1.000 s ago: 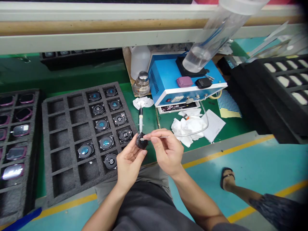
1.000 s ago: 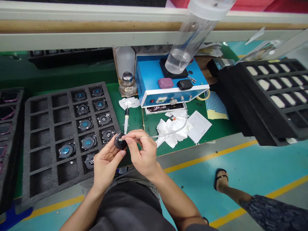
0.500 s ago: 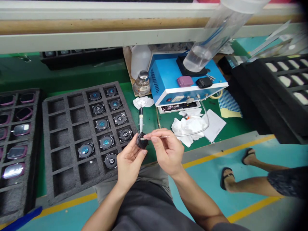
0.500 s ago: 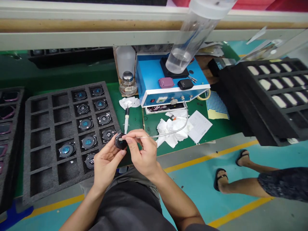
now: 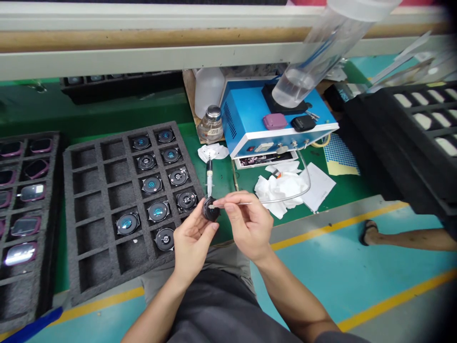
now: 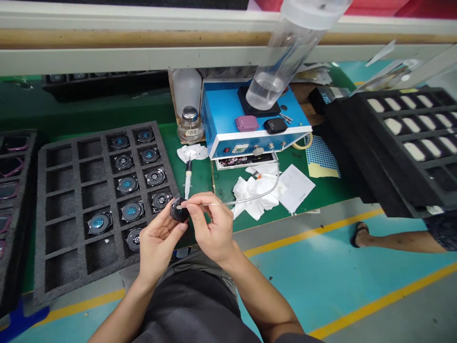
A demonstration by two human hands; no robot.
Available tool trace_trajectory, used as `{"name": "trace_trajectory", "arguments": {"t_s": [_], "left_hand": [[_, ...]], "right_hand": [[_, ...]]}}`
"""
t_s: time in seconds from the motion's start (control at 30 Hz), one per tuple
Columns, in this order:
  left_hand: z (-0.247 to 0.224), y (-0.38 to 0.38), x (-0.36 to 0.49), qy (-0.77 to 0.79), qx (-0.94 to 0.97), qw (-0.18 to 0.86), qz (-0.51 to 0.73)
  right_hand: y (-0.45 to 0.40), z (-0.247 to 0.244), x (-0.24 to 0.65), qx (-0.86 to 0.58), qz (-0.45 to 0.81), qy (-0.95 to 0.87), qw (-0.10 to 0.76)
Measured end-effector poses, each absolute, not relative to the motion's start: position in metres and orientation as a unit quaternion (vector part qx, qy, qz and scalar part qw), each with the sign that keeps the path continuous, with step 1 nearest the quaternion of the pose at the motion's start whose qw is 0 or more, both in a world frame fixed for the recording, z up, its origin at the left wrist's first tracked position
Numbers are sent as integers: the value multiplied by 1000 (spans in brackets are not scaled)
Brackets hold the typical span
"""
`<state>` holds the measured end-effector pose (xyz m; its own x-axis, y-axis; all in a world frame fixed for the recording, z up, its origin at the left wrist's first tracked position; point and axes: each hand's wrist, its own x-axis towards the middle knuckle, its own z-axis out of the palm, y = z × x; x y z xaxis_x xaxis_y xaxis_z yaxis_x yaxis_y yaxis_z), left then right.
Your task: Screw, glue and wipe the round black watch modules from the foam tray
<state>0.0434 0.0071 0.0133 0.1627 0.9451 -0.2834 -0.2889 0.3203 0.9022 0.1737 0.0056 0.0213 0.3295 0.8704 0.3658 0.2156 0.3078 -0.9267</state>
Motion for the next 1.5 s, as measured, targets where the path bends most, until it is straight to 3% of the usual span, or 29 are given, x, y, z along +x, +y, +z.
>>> {"name": "trace_trajectory", "arguments": {"t_s": [0.57,1.0,1.2,1.27,1.4,1.5], "left_hand": [[14,8,43,458,357,672,459],[15,19,38,425,262,742,448],[16,15,42,421,287,668,542],[14,12,45,425,334,627,560],[11,9,52,432,426,571,553],[9,9,55,447,454,544,546]], "right_hand": [[7,22,173,-524,265,-522,618],[-6,38,196,-571,219,-427,666],[-20,5,229,-665,243,-290,644],[-39,-2,247,-709,272,-261,596],[-73,8,263,-753,394,-397,345],[-70,20,258,-701,325,-533,344]]}}
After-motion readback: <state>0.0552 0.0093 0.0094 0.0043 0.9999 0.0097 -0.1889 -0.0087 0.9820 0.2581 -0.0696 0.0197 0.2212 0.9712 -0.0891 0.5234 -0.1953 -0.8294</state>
